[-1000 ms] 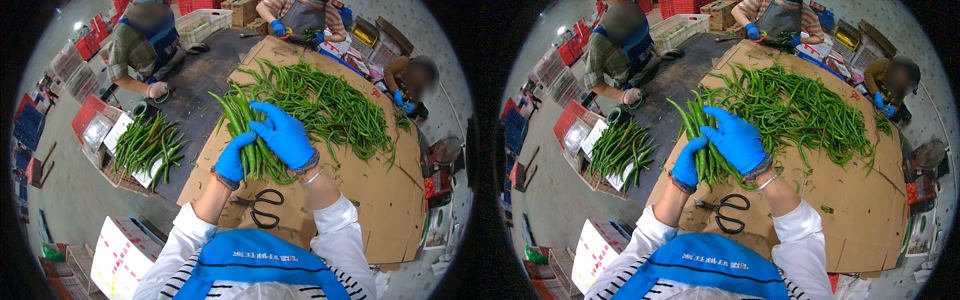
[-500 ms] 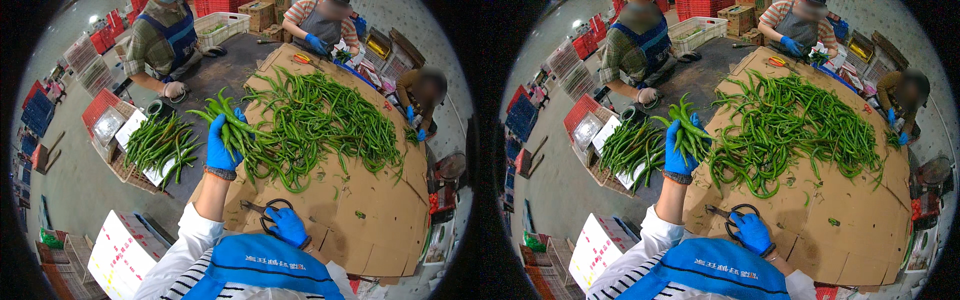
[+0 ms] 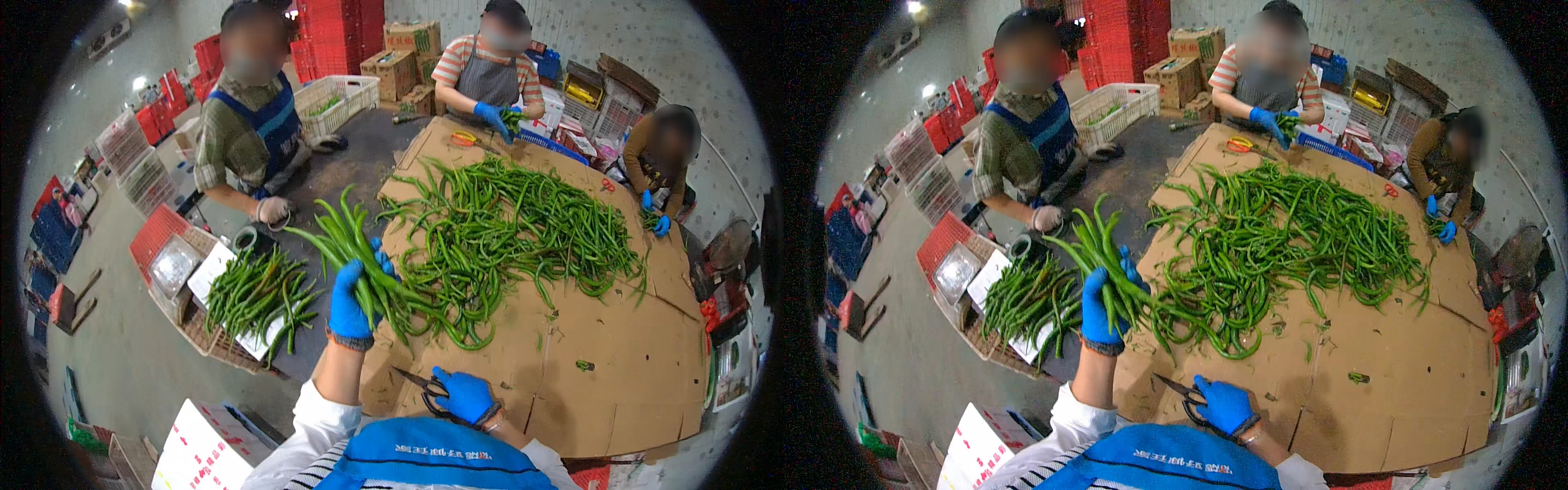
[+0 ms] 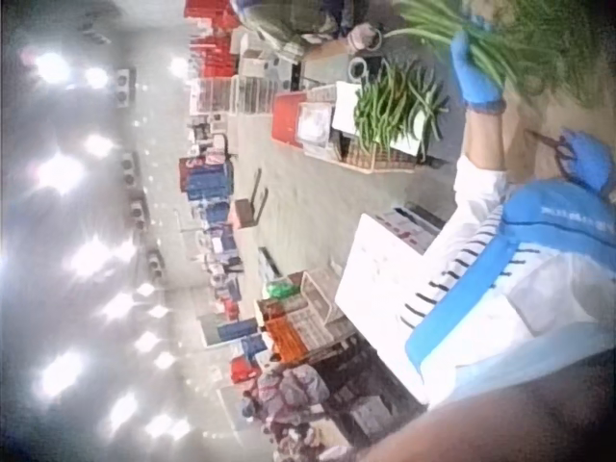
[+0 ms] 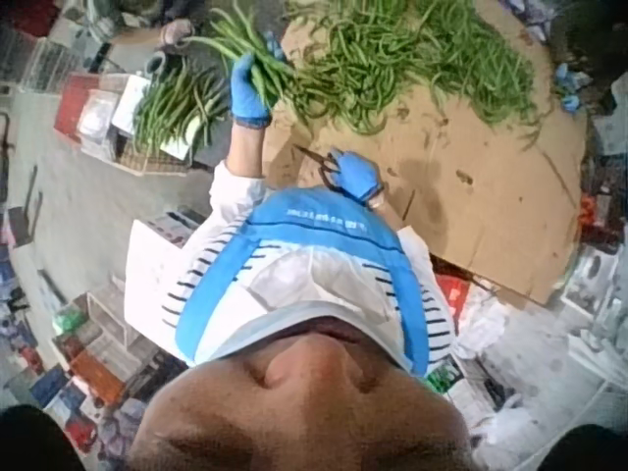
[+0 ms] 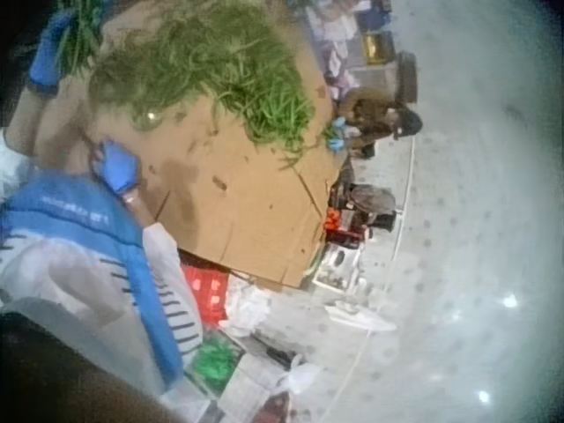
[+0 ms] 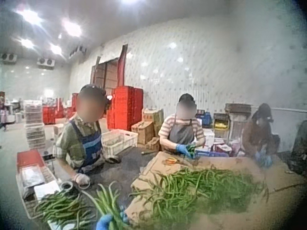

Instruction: The person uses scissors to trim the ends of green beans and places the trimmed beans into a basket. The person also gathers beans into bundles and secures them with rubber bands. Other workers are visible in the background performing similar tasks.

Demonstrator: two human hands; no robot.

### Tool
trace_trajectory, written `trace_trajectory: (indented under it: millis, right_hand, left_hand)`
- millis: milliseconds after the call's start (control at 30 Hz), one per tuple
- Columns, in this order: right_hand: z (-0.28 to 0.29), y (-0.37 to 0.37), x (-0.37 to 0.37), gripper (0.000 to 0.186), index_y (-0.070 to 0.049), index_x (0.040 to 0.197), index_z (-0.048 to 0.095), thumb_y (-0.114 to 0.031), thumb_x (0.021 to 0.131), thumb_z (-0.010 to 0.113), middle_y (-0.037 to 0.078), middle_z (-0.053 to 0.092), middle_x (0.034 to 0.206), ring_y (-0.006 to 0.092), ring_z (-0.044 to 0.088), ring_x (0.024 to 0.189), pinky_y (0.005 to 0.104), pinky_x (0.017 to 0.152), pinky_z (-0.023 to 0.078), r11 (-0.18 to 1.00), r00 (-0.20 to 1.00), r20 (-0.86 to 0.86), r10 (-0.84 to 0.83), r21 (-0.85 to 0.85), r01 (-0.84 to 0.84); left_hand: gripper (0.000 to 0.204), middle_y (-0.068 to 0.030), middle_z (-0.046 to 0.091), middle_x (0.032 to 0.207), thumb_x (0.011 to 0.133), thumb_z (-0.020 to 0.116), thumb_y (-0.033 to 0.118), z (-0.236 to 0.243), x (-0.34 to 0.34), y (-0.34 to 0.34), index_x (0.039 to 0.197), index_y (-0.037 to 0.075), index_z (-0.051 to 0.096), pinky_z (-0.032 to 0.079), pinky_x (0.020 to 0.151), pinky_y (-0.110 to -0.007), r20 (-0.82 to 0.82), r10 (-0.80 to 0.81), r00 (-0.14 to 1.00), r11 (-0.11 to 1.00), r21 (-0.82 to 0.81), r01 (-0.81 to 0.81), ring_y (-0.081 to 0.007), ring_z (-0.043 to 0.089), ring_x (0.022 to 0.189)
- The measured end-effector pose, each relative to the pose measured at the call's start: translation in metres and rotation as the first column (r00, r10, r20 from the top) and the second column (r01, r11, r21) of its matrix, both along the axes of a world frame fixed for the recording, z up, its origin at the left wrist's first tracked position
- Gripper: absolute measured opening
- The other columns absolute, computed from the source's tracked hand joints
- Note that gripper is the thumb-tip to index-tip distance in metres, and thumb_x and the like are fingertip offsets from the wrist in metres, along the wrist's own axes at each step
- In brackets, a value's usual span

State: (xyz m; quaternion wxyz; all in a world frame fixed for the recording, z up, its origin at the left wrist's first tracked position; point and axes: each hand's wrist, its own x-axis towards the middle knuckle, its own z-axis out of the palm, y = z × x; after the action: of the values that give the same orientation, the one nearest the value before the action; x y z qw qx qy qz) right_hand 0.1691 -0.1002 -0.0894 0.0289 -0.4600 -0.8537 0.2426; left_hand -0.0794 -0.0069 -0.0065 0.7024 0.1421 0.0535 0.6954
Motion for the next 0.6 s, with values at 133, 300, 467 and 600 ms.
trace_trajectory:
  millis: [133, 300, 467, 600]
  right_hand:
    - [-0.005, -0.002, 0.003, 0.047, -0.012, 0.121, 0.051, -0.033, 0.079, 0.057, 0.016, 0.061, 0.083, 0.0343, 0.060, 0.075, 0.0440, 0.062, 0.047, 1.000, 0.996, -0.084, 0.008, 0.014, -0.007]
    - [-0.016, -0.007, 0.003, 0.049, -0.010, 0.121, 0.052, -0.034, 0.079, 0.058, 0.015, 0.061, 0.084, 0.0336, 0.059, 0.075, 0.0431, 0.063, 0.047, 0.996, 0.977, -0.206, -0.046, 0.067, 0.061]
    - [-0.027, -0.009, 0.001, 0.041, -0.006, 0.108, 0.062, -0.030, 0.075, 0.066, 0.013, 0.064, 0.084, 0.0294, 0.061, 0.070, 0.0393, 0.058, 0.047, 0.937, 0.908, -0.418, 0.002, 0.319, 0.145]
    - [-0.022, -0.012, -0.005, 0.043, -0.011, 0.106, 0.065, -0.030, 0.068, 0.071, 0.011, 0.063, 0.077, 0.0288, 0.059, 0.065, 0.0374, 0.059, 0.045, 0.922, 0.923, -0.377, -0.081, 0.322, 0.213]
  left_hand:
    - [0.055, -0.0122, 0.058, 0.106, 0.080, 0.060, 0.017, -0.011, -0.002, -0.011, 0.129, 0.000, 0.041, 0.046, 0.090, -0.040, -0.164, 0.026, 0.986, 1.000, -0.013, -0.029, -0.0255, 0.057, 0.095]
    - [0.055, -0.0144, 0.059, 0.104, 0.079, 0.060, 0.014, -0.023, -0.011, 0.004, 0.128, -0.001, 0.041, 0.048, 0.087, -0.038, -0.477, -0.013, 0.879, 0.990, -0.129, -0.055, -0.0273, 0.059, 0.095]
    - [0.027, -0.0085, 0.066, 0.089, 0.075, 0.069, 0.010, -0.011, -0.031, 0.067, 0.098, -0.002, 0.061, 0.051, 0.069, -0.030, -0.818, 0.058, 0.572, 0.978, -0.068, -0.197, -0.0173, 0.064, 0.078]
    - [0.037, -0.0082, 0.065, 0.091, 0.070, 0.069, 0.013, -0.036, -0.084, 0.154, 0.104, 0.001, 0.059, 0.049, 0.073, -0.033, -0.982, 0.130, 0.135, 0.956, 0.088, -0.280, -0.0180, 0.061, 0.081]
